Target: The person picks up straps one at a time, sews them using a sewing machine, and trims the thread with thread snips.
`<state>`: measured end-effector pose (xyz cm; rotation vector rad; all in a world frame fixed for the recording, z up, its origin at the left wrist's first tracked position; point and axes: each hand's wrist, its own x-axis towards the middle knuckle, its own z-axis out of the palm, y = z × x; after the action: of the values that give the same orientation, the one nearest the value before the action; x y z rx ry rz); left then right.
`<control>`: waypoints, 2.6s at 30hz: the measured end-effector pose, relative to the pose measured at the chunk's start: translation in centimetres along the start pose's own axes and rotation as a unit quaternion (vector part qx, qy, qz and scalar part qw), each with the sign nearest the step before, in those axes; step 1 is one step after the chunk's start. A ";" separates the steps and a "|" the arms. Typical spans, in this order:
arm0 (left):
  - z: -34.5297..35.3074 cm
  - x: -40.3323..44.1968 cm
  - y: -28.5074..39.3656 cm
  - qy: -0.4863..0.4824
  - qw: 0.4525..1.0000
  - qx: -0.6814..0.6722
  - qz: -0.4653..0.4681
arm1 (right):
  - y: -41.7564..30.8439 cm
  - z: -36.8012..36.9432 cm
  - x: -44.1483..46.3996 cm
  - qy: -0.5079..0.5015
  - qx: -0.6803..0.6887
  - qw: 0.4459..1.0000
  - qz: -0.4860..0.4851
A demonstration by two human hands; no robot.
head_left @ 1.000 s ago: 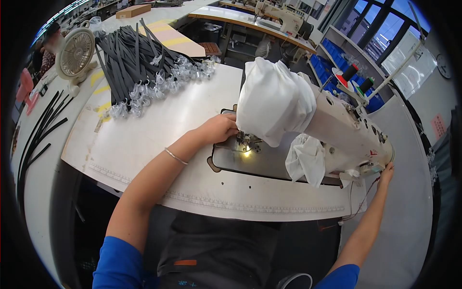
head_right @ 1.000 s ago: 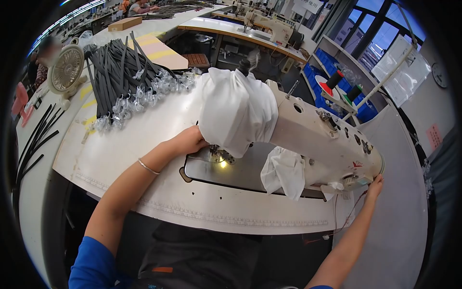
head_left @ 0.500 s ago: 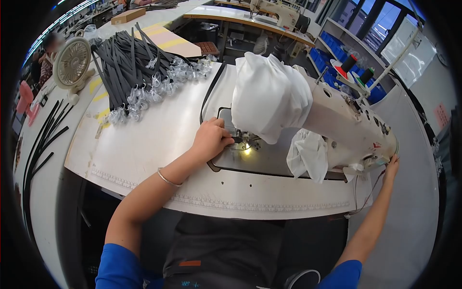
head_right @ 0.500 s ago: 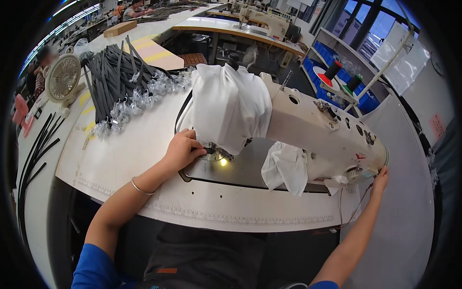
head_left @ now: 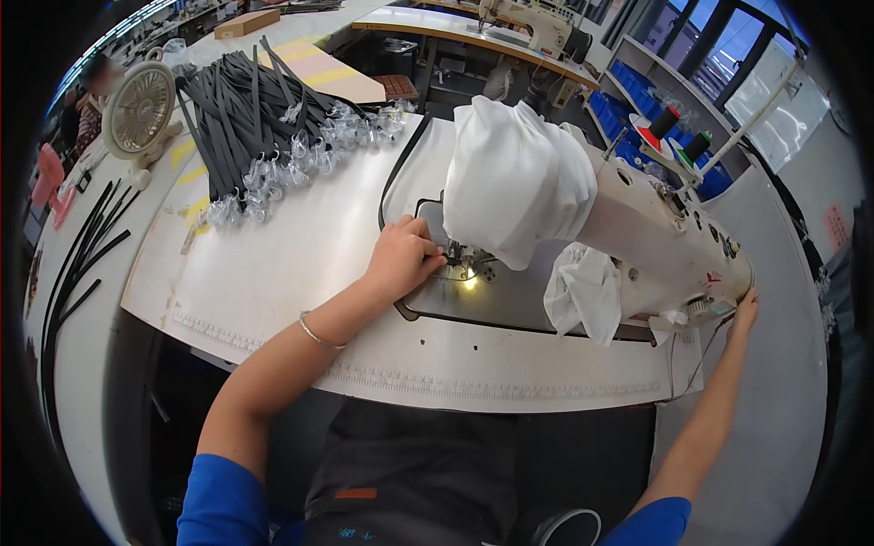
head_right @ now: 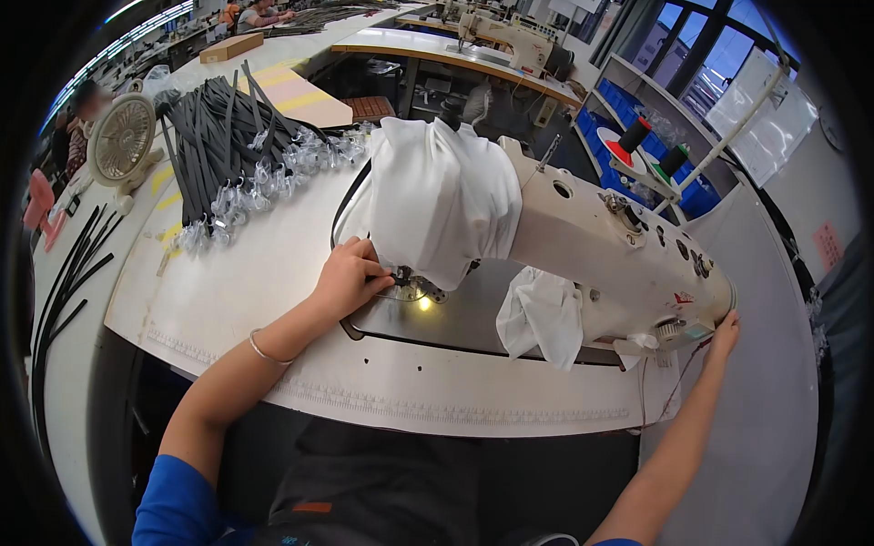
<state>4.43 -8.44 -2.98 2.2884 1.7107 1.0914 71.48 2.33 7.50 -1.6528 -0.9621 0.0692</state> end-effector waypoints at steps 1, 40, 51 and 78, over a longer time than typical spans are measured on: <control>0.0 0.1 0.0 0.008 1.000 0.004 0.004 | -0.5 -0.3 0.5 -0.035 -0.060 0.997 0.015; 0.2 0.3 0.0 0.040 0.998 0.024 0.037 | 2.8 0.1 0.3 0.044 -0.211 0.972 -0.096; -1.6 -5.3 7.1 -0.131 0.943 0.238 0.194 | 0.9 0.7 -1.7 -0.001 -0.030 1.000 0.003; -2.9 -6.1 7.2 -0.114 0.975 0.133 0.139 | -13.2 6.6 -36.8 -0.260 0.052 0.922 -0.282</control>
<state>7.85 -17.33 -0.49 2.7575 1.5637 0.6270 36.56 -15.13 0.41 -1.2186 -1.7810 0.1709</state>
